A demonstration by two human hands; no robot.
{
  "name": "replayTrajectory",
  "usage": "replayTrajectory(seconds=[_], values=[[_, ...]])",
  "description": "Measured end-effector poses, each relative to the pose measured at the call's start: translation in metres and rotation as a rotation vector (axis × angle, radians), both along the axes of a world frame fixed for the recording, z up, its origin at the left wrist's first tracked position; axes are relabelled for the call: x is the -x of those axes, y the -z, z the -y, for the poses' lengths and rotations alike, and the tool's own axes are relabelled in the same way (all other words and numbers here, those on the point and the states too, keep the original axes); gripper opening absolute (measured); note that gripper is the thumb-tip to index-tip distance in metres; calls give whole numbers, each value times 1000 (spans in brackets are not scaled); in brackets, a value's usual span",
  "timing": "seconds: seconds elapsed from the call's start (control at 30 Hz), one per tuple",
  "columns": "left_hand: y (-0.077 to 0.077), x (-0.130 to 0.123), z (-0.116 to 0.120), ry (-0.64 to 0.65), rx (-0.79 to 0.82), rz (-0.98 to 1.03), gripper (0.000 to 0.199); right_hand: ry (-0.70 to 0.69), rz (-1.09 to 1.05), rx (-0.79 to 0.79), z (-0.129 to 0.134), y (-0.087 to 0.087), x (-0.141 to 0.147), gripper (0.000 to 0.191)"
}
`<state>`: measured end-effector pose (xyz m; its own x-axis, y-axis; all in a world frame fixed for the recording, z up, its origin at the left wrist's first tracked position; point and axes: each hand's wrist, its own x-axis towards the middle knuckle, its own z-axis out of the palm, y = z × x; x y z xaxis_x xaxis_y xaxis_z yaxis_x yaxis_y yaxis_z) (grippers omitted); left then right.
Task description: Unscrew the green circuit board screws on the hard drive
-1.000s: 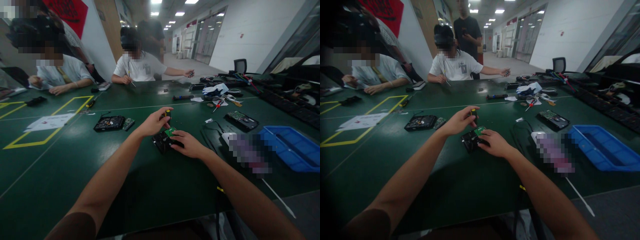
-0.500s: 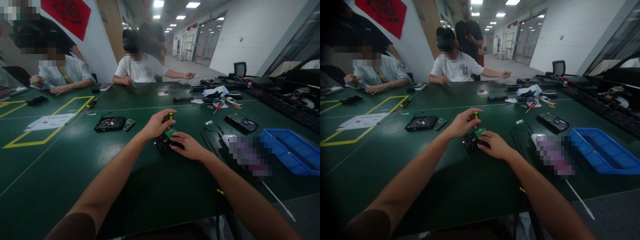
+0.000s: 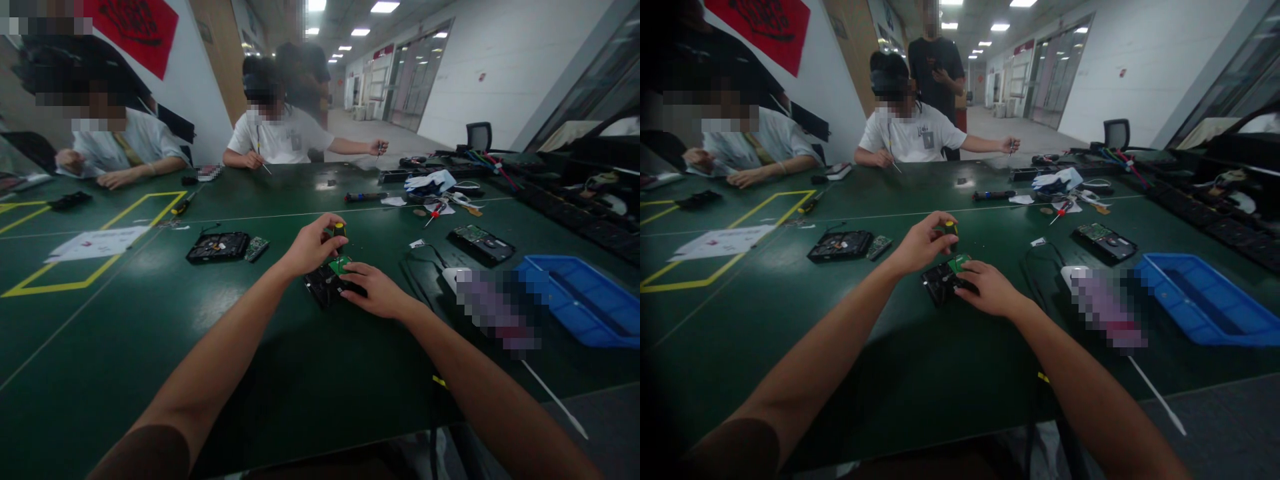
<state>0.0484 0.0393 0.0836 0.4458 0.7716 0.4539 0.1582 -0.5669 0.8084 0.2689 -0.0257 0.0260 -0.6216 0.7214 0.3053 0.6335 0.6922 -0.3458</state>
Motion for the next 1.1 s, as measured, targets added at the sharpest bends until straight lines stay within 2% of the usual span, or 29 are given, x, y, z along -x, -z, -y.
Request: replayTrajectory(seconds=[0.23,0.47,0.67,0.87,1.1], values=[[0,1,1,-15,-71,-63,38,0,-9,7,2,-3,1,41],[-7,5,2,115,30,-32,44,6,-20,-3,1,0,1,40],[-3,2,0,29,35,-40,32,1,-9,5,0,0,0,42],[-2,-2,4,-15,19,-18,40,6,10,3,0,0,0,41],[-6,2,3,71,95,8,35,9,1,6,0,0,0,41]])
